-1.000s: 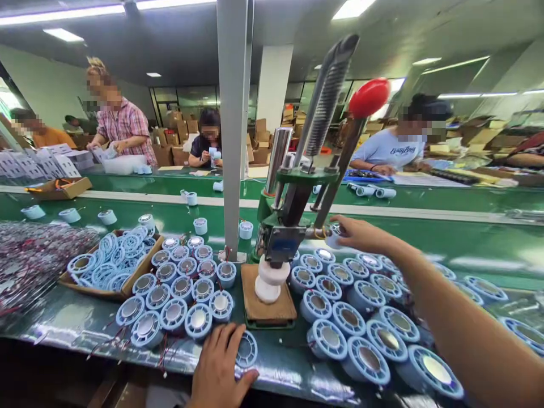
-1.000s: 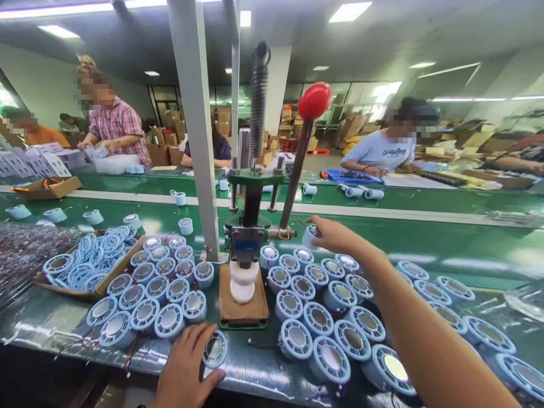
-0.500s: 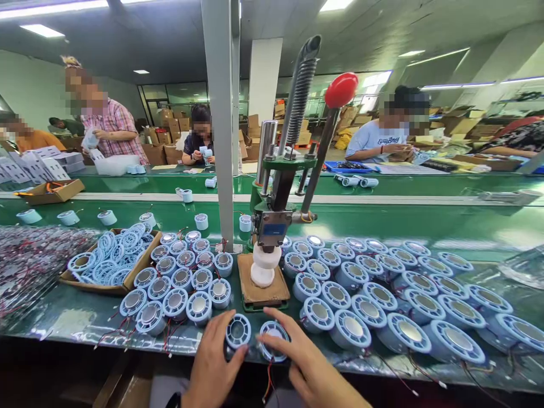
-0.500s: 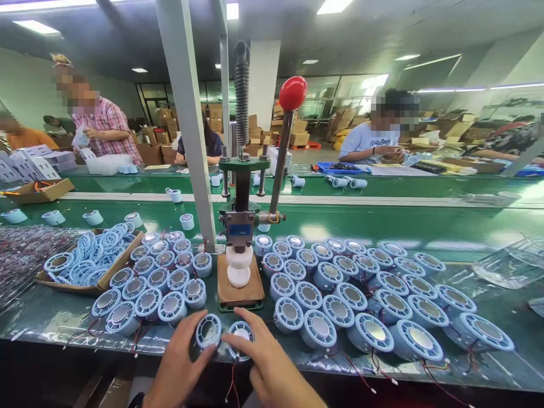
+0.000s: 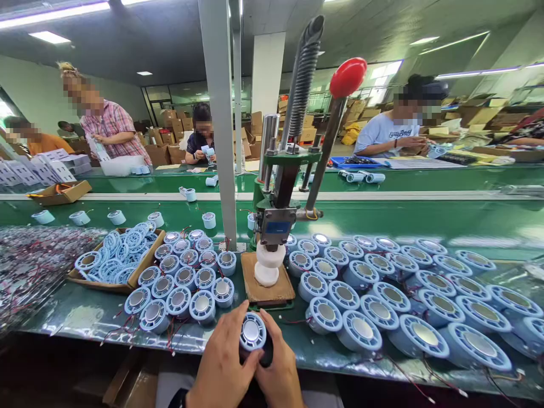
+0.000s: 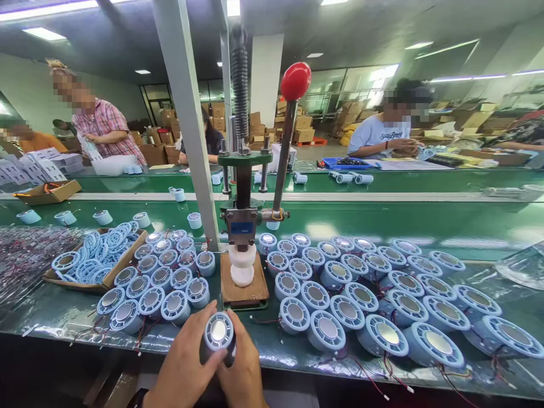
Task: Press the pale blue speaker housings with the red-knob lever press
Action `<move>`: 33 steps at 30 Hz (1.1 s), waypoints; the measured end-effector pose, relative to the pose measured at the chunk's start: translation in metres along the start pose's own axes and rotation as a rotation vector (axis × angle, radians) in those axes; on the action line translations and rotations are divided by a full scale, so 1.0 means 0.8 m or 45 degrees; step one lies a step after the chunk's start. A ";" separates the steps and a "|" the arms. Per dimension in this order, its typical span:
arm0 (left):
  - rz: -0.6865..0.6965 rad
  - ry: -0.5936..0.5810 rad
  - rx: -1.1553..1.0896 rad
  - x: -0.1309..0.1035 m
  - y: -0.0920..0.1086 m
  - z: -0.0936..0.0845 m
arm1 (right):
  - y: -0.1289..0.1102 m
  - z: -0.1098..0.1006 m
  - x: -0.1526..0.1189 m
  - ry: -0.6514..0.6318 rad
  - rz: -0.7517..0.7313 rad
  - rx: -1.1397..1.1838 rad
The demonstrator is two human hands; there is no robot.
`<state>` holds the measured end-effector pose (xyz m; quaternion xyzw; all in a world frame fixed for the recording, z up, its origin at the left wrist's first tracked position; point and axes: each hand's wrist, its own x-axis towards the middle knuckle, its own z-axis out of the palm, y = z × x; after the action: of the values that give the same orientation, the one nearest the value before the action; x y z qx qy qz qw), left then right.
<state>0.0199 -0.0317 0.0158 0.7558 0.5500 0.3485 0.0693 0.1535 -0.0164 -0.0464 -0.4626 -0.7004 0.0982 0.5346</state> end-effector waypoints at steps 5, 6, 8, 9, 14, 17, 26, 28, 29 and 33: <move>-0.134 -0.036 -0.147 -0.006 0.000 0.000 | 0.006 0.003 -0.009 -0.011 0.024 0.041; -0.159 -0.052 -0.181 -0.006 0.000 0.000 | 0.007 0.003 -0.010 -0.017 0.031 0.048; -0.210 -0.062 -0.237 -0.009 -0.003 0.003 | 0.007 0.005 -0.010 -0.049 0.043 0.064; -0.234 -0.060 -0.259 -0.011 -0.005 0.005 | 0.008 0.005 -0.010 -0.074 0.035 0.071; -0.257 -0.024 -0.350 -0.026 -0.014 0.033 | 0.010 -0.015 0.003 -0.329 -0.092 0.024; -0.267 0.065 -0.387 -0.036 -0.015 0.055 | -0.003 -0.071 0.056 -0.575 -0.209 -0.068; -0.516 -0.138 -0.492 0.007 -0.003 0.022 | -0.123 -0.219 0.435 0.313 -0.412 -0.373; -0.531 -0.155 -0.493 0.044 0.006 -0.001 | -0.127 -0.203 0.487 0.202 -0.196 -0.156; -0.525 -0.122 -0.492 0.064 0.009 -0.010 | -0.125 -0.193 0.502 0.162 -0.134 -0.042; -0.472 -0.002 -0.616 0.134 0.008 -0.016 | -0.111 -0.167 0.513 0.278 -0.143 0.186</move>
<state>0.0333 0.0570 0.0767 0.6043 0.5796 0.4503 0.3101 0.2175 0.1958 0.3340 -0.3906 -0.6539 0.0681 0.6444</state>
